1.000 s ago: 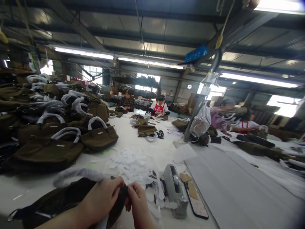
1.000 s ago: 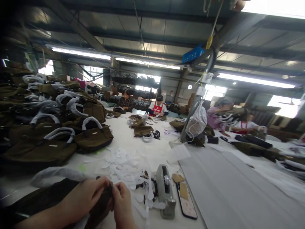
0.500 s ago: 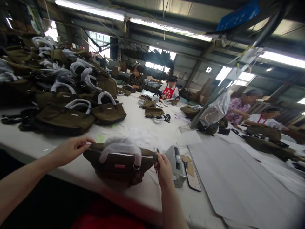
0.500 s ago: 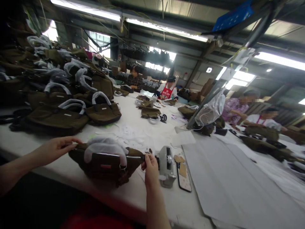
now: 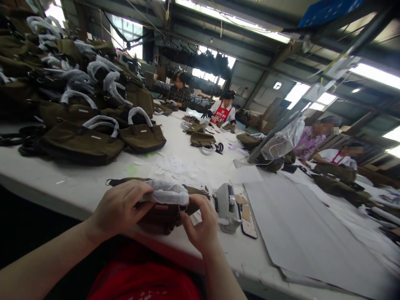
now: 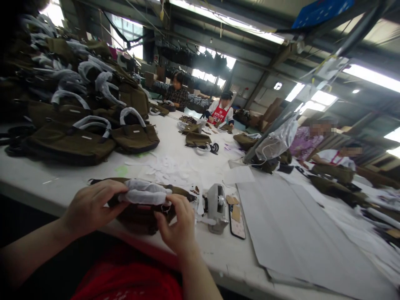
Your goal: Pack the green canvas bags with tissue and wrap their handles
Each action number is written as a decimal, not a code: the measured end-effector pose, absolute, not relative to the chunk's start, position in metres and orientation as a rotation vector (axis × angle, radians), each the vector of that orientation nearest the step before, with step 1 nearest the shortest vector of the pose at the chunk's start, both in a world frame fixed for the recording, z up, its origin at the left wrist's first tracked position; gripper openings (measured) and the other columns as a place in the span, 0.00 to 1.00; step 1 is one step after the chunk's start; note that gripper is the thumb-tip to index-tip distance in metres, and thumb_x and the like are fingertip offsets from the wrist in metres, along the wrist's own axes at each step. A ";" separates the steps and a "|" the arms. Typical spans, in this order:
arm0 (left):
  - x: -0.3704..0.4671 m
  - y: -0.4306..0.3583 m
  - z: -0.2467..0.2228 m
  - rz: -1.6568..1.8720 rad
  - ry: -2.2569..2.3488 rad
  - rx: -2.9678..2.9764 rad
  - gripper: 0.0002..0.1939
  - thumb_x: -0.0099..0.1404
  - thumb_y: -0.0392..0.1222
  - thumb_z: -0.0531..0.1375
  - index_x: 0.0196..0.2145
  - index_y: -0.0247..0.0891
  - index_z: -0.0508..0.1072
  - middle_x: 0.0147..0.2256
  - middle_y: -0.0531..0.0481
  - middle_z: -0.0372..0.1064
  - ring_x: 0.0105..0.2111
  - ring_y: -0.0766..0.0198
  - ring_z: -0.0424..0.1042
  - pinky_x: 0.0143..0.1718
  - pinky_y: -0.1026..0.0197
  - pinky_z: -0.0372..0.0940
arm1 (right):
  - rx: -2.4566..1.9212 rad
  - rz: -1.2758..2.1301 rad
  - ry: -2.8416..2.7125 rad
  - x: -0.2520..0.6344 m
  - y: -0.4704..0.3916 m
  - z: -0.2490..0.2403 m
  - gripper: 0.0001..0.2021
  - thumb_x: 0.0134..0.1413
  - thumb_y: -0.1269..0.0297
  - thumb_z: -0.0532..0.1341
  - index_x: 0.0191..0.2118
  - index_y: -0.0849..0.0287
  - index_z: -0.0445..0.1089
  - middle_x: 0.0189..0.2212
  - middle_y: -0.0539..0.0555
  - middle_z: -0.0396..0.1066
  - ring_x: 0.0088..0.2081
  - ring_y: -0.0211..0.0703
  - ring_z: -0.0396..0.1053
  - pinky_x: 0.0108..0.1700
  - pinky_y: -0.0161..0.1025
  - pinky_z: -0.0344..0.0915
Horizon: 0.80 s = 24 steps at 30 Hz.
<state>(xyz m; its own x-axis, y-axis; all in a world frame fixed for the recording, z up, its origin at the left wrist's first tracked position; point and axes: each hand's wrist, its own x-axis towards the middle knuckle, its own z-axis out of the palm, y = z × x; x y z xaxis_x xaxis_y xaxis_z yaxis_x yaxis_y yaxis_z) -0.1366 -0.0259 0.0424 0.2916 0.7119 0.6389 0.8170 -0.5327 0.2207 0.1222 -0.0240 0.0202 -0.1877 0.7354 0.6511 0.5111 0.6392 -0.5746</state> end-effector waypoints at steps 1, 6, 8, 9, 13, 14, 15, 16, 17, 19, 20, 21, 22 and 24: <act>-0.132 -0.025 0.042 -1.052 -1.437 -2.394 0.10 0.68 0.46 0.56 0.40 0.39 0.72 0.38 0.45 0.77 0.39 0.56 0.76 0.43 0.56 0.69 | -0.993 0.298 -1.862 0.117 -0.024 0.023 0.10 0.57 0.65 0.62 0.45 0.57 0.69 0.40 0.57 0.73 0.42 0.48 0.70 0.45 0.43 0.67; -0.123 -0.015 0.059 -1.078 -1.560 -2.439 0.14 0.71 0.46 0.52 0.41 0.39 0.75 0.39 0.47 0.77 0.40 0.57 0.75 0.44 0.58 0.66 | -1.003 0.434 -1.862 0.103 -0.008 0.039 0.07 0.62 0.65 0.57 0.37 0.58 0.72 0.32 0.54 0.71 0.36 0.43 0.69 0.40 0.38 0.64; -0.125 -0.010 0.067 -1.159 -1.595 -2.583 0.15 0.70 0.48 0.54 0.41 0.39 0.76 0.38 0.47 0.76 0.39 0.58 0.74 0.43 0.59 0.65 | -0.965 0.545 -1.885 0.103 -0.003 0.043 0.09 0.64 0.63 0.56 0.35 0.59 0.72 0.32 0.53 0.70 0.36 0.41 0.68 0.40 0.37 0.63; -0.129 -0.007 0.070 -1.189 -1.629 -2.706 0.15 0.69 0.50 0.54 0.39 0.38 0.76 0.36 0.48 0.76 0.37 0.59 0.73 0.41 0.60 0.65 | -0.932 0.624 -1.888 0.104 -0.001 0.043 0.11 0.64 0.63 0.56 0.33 0.59 0.72 0.32 0.54 0.70 0.36 0.41 0.68 0.40 0.37 0.63; -0.154 0.004 0.068 -1.126 -1.895 -3.429 0.22 0.67 0.58 0.54 0.27 0.36 0.72 0.22 0.51 0.67 0.24 0.65 0.66 0.26 0.64 0.60 | -0.774 1.032 -1.735 0.111 0.006 0.033 0.17 0.62 0.59 0.55 0.23 0.60 0.68 0.30 0.54 0.66 0.33 0.41 0.65 0.36 0.38 0.62; -0.160 0.006 0.067 -1.110 -1.954 -3.536 0.24 0.66 0.59 0.54 0.26 0.36 0.70 0.21 0.52 0.64 0.22 0.66 0.64 0.24 0.65 0.58 | -0.751 1.094 -1.685 0.113 0.007 0.030 0.18 0.61 0.59 0.54 0.22 0.60 0.67 0.29 0.54 0.65 0.31 0.41 0.64 0.34 0.38 0.61; -0.164 0.006 0.066 -1.107 -1.977 -3.575 0.24 0.65 0.60 0.55 0.26 0.36 0.69 0.20 0.53 0.63 0.21 0.66 0.63 0.22 0.65 0.57 | -0.738 1.113 -1.657 0.114 0.008 0.028 0.19 0.61 0.57 0.54 0.21 0.59 0.66 0.29 0.54 0.65 0.31 0.41 0.64 0.34 0.38 0.61; -0.166 0.005 0.067 -1.113 -1.965 -3.528 0.23 0.63 0.60 0.57 0.27 0.36 0.69 0.21 0.52 0.64 0.22 0.65 0.64 0.23 0.65 0.58 | -0.738 1.083 -1.656 0.116 0.007 0.027 0.19 0.61 0.56 0.54 0.22 0.59 0.67 0.30 0.54 0.65 0.33 0.42 0.65 0.36 0.39 0.62; -0.165 0.002 0.068 -1.114 -1.926 -3.401 0.21 0.60 0.60 0.59 0.28 0.36 0.70 0.23 0.52 0.66 0.24 0.64 0.65 0.24 0.64 0.59 | -0.753 1.004 -1.680 0.117 0.006 0.027 0.18 0.60 0.54 0.57 0.23 0.59 0.67 0.33 0.55 0.66 0.37 0.45 0.66 0.41 0.41 0.63; -0.156 -0.004 0.074 -1.124 -1.772 -3.004 0.19 0.56 0.55 0.64 0.35 0.36 0.71 0.31 0.48 0.71 0.32 0.58 0.70 0.33 0.59 0.66 | -0.815 0.768 -1.755 0.117 0.004 0.032 0.15 0.52 0.51 0.65 0.27 0.59 0.68 0.47 0.59 0.67 0.50 0.52 0.65 0.53 0.46 0.60; -0.150 -0.007 0.078 -1.132 -1.679 -2.795 0.19 0.55 0.51 0.65 0.40 0.35 0.72 0.38 0.44 0.72 0.39 0.53 0.71 0.42 0.55 0.67 | -0.844 0.665 -1.790 0.116 0.002 0.035 0.15 0.46 0.52 0.69 0.29 0.59 0.68 0.54 0.60 0.63 0.56 0.55 0.61 0.58 0.48 0.57; -0.143 -0.009 0.082 -1.134 -1.586 -2.628 0.22 0.56 0.47 0.65 0.46 0.34 0.71 0.46 0.40 0.71 0.47 0.50 0.69 0.50 0.51 0.65 | -0.858 0.605 -1.814 0.114 0.001 0.037 0.16 0.43 0.54 0.71 0.30 0.58 0.67 0.59 0.61 0.59 0.59 0.57 0.57 0.60 0.50 0.55; -0.136 -0.009 0.086 -1.129 -1.498 -2.531 0.26 0.57 0.44 0.64 0.52 0.33 0.68 0.54 0.37 0.67 0.54 0.48 0.65 0.57 0.48 0.60 | -0.856 0.603 -1.829 0.112 0.001 0.038 0.16 0.42 0.56 0.71 0.31 0.58 0.67 0.60 0.61 0.58 0.60 0.57 0.58 0.60 0.50 0.55; -0.126 -0.007 0.092 -1.033 -1.377 -2.581 0.31 0.57 0.38 0.60 0.59 0.34 0.63 0.60 0.37 0.61 0.61 0.48 0.60 0.64 0.46 0.51 | -0.841 0.727 -1.826 0.106 0.001 0.035 0.12 0.48 0.59 0.68 0.34 0.57 0.65 0.50 0.59 0.67 0.50 0.49 0.67 0.51 0.44 0.64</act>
